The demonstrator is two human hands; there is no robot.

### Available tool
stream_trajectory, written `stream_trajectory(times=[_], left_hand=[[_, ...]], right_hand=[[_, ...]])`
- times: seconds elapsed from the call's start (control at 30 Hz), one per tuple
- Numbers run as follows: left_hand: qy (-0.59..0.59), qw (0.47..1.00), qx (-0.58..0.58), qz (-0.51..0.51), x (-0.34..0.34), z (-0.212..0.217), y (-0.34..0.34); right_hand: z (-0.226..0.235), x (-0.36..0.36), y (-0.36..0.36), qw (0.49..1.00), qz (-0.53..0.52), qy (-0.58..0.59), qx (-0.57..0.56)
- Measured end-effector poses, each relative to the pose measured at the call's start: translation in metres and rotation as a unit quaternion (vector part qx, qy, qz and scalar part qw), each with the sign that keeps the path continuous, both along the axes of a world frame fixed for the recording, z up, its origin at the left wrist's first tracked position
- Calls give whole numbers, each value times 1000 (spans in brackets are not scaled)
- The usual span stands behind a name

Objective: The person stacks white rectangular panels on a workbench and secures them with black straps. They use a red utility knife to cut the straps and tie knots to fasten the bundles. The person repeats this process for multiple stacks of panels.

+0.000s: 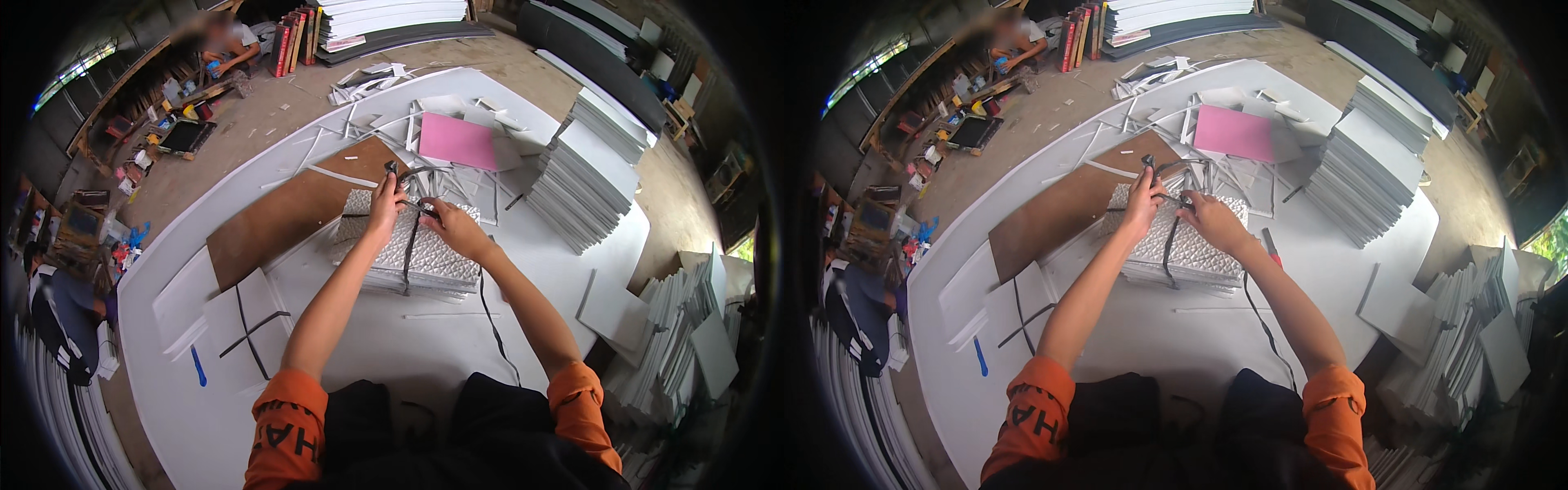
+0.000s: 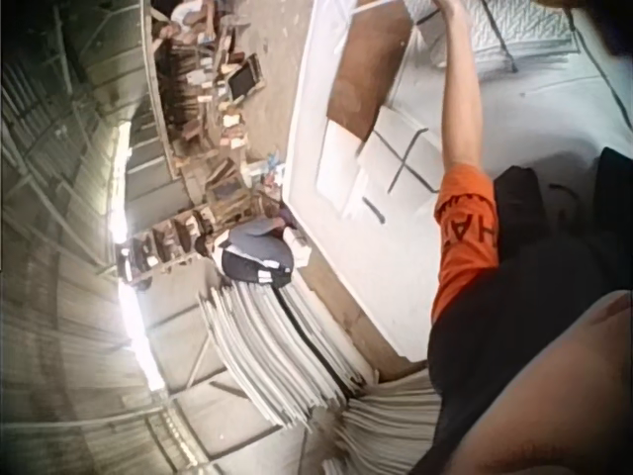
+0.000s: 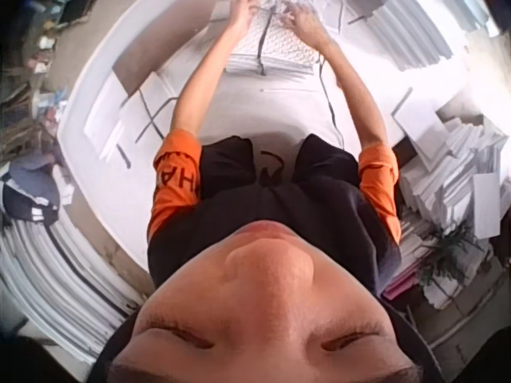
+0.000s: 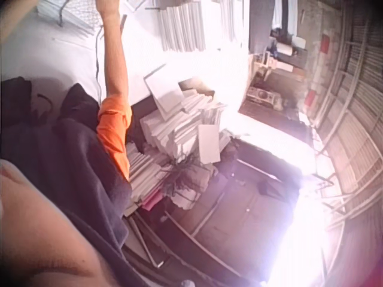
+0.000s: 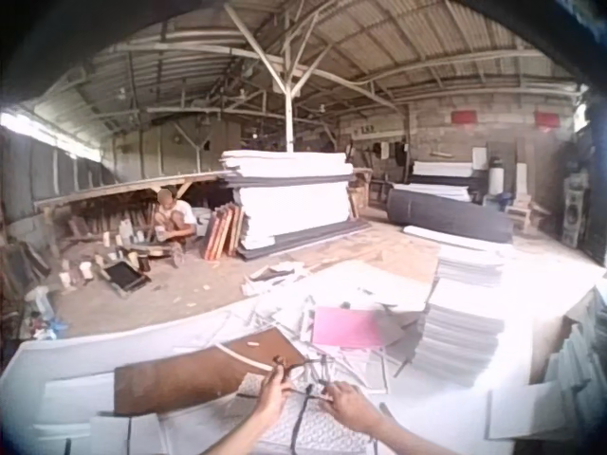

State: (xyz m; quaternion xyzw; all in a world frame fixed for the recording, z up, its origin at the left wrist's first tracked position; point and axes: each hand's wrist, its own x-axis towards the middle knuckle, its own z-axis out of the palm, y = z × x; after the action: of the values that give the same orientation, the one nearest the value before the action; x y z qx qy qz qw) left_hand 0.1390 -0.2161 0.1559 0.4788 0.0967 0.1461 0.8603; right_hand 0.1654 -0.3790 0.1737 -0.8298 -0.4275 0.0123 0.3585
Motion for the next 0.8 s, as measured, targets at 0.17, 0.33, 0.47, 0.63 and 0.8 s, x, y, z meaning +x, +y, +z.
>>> stream_trajectory(times=[0.17, 0.33, 0.47, 0.63, 0.8], left_hand=[[-21, 996, 86, -24, -11, 18, -2], [-40, 985, 165, -5, -6, 12, -6], [-35, 996, 84, -3, -6, 10, -4], [-45, 998, 24, -37, -1, -1, 4], [157, 830, 536, -13, -9, -5, -9]], right_hand=[[-33, 14, 13, 963, -76, 193, 172], [-35, 27, 23, 801, -156, 432, 384], [-29, 38, 12, 657, -238, 508, 503], [-7, 41, 7, 850, -188, 330, 365], [8, 24, 17, 968, -189, 52, 156]])
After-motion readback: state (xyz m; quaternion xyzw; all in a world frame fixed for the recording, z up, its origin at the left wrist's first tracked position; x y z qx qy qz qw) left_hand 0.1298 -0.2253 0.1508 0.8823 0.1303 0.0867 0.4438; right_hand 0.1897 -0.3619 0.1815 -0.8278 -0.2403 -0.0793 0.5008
